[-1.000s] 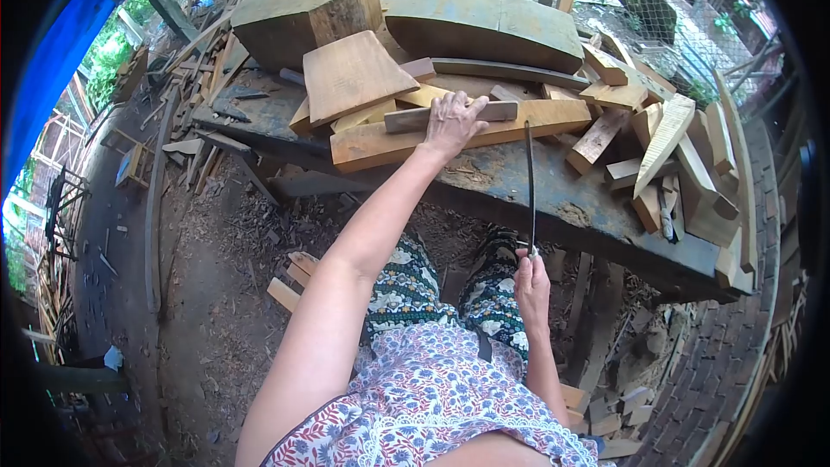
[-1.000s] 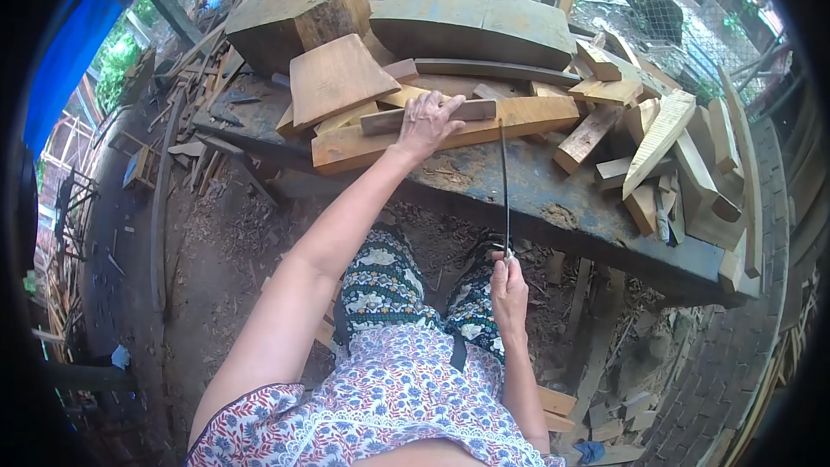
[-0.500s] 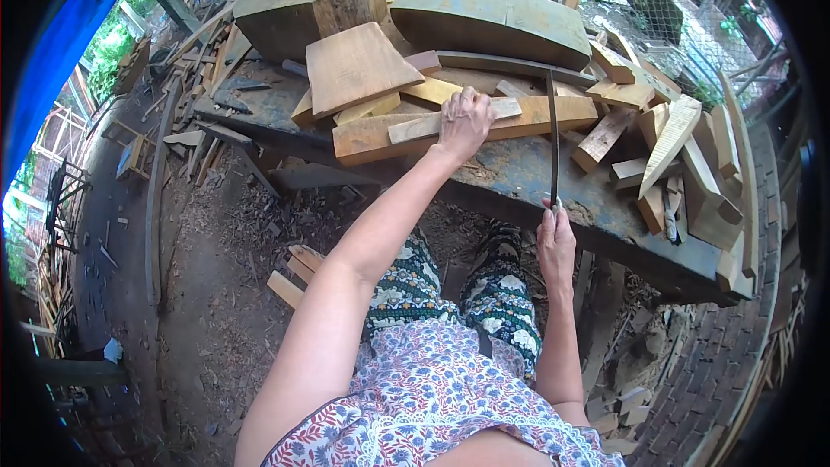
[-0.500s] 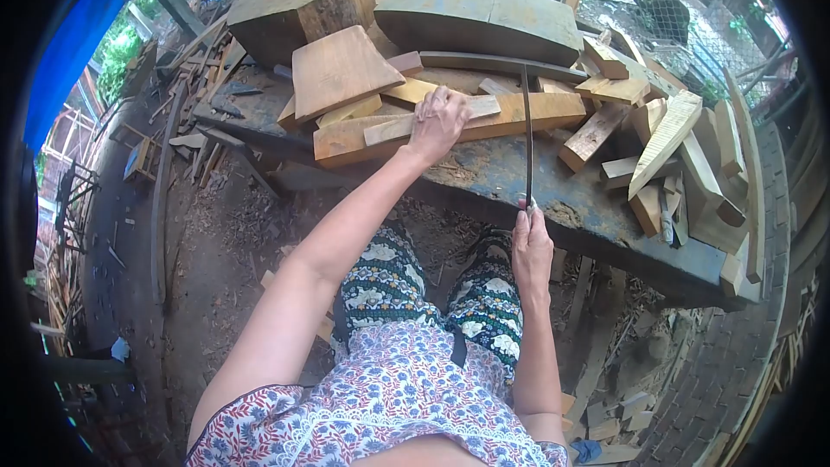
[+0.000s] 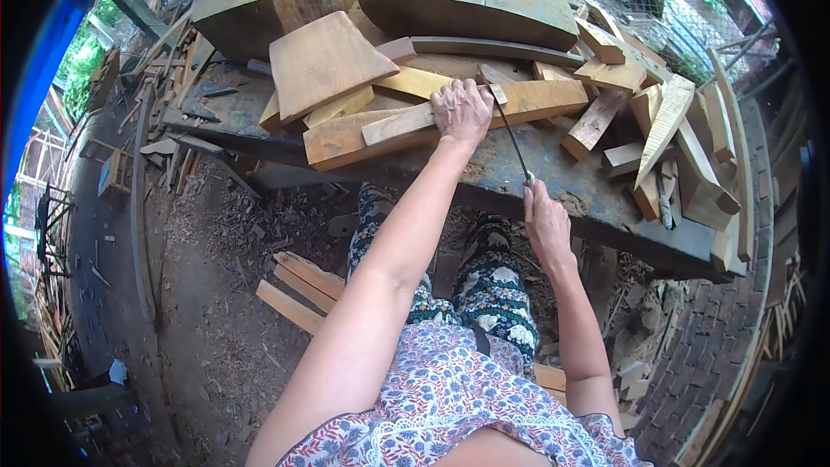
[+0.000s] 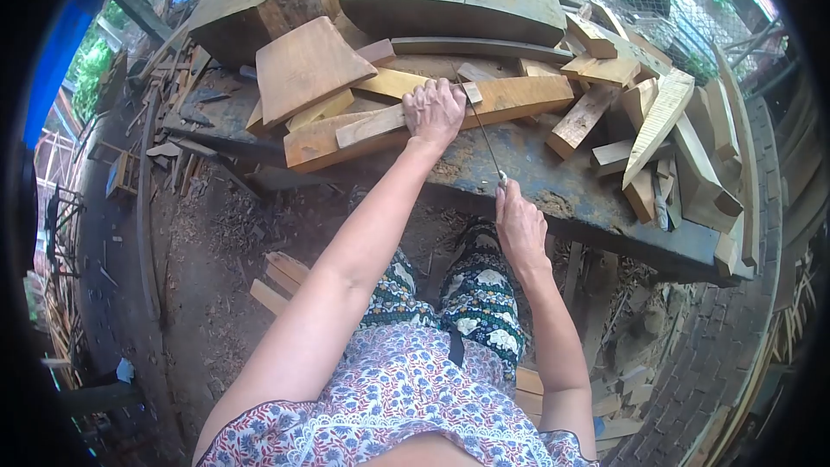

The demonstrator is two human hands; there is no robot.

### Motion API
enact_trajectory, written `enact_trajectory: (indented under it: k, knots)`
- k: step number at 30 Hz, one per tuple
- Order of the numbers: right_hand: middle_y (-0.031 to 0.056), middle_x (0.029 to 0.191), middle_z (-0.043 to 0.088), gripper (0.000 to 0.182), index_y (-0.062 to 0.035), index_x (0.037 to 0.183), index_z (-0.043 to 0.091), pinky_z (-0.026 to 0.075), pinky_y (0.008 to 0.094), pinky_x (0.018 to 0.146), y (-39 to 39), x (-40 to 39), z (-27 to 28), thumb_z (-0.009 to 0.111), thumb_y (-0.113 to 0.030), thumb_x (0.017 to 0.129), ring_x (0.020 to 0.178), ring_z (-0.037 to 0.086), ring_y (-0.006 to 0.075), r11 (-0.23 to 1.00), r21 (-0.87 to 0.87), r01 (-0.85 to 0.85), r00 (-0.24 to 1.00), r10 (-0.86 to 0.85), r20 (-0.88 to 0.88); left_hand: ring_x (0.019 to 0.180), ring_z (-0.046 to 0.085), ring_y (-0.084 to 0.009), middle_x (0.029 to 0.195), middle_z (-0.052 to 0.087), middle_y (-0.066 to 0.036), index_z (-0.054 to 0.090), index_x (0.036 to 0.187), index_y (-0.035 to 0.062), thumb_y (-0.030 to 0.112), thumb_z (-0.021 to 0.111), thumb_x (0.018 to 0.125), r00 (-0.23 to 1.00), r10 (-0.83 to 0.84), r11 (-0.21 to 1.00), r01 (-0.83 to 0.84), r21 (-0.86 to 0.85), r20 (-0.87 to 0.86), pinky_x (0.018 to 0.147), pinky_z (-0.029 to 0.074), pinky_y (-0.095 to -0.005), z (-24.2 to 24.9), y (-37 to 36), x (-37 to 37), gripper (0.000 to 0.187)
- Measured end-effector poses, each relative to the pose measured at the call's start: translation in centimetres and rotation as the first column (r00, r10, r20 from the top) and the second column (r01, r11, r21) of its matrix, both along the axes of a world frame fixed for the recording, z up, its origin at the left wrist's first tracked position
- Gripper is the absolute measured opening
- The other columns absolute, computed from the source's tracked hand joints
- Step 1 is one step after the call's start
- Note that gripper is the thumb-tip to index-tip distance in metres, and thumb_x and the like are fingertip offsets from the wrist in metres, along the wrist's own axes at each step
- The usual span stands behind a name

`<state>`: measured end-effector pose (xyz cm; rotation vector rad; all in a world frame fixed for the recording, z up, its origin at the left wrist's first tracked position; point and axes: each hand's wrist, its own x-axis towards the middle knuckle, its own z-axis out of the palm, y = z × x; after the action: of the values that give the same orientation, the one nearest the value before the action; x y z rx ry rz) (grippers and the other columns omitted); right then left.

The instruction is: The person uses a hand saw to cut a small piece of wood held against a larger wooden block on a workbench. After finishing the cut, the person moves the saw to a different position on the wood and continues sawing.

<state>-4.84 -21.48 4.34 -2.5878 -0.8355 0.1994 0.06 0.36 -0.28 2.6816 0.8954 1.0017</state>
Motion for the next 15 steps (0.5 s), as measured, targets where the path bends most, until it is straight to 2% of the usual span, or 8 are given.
enact_trajectory:
  k: [3,11,15]
  knots:
    - [0.0278,0.08,0.064,0.023,-0.0049,0.103,0.05,0.049,0.054,0.066,0.6,-0.2,0.3,0.043,-0.026,0.099,0.079,0.062,0.0454,0.994,-0.097,0.056,0.997,-0.061,-0.044,0.08,0.061,-0.0284,0.083,0.063,-0.011,0.062,0.082,0.0082,0.03,0.048,0.086,1.0,0.018,1.0,-0.018,-0.011,-0.004,0.075,0.041,-0.0444,0.1,-0.1,0.0,0.026]
    - [0.0303,0.08,0.063,0.027,-0.0034,0.1,0.049,0.048,0.0583,0.07,6.3,4.1,-0.6,0.041,-0.029,0.099,0.08,0.061,0.0481,1.0,0.006,-0.008,0.999,0.008,0.034,0.078,0.061,-0.0283,0.082,0.062,-0.01,0.061,0.081,0.009,0.03,0.05,0.084,1.0,0.02,1.0,-0.02,0.011,0.024,0.073,0.042,-0.0439,0.1,-0.1,0.0,0.024]
    - [0.0303,0.079,0.062,0.026,-0.0039,0.101,0.049,0.048,0.0577,0.069,3.6,2.2,-0.5,0.041,-0.028,0.099,0.079,0.061,0.0482,1.0,-0.01,0.008,1.0,-0.008,0.012,0.078,0.061,-0.0281,0.082,0.062,-0.01,0.061,0.081,0.0088,0.03,0.05,0.084,0.999,0.012,1.0,-0.012,0.005,0.04,0.073,0.042,-0.0435,0.1,-0.1,0.0,0.024]
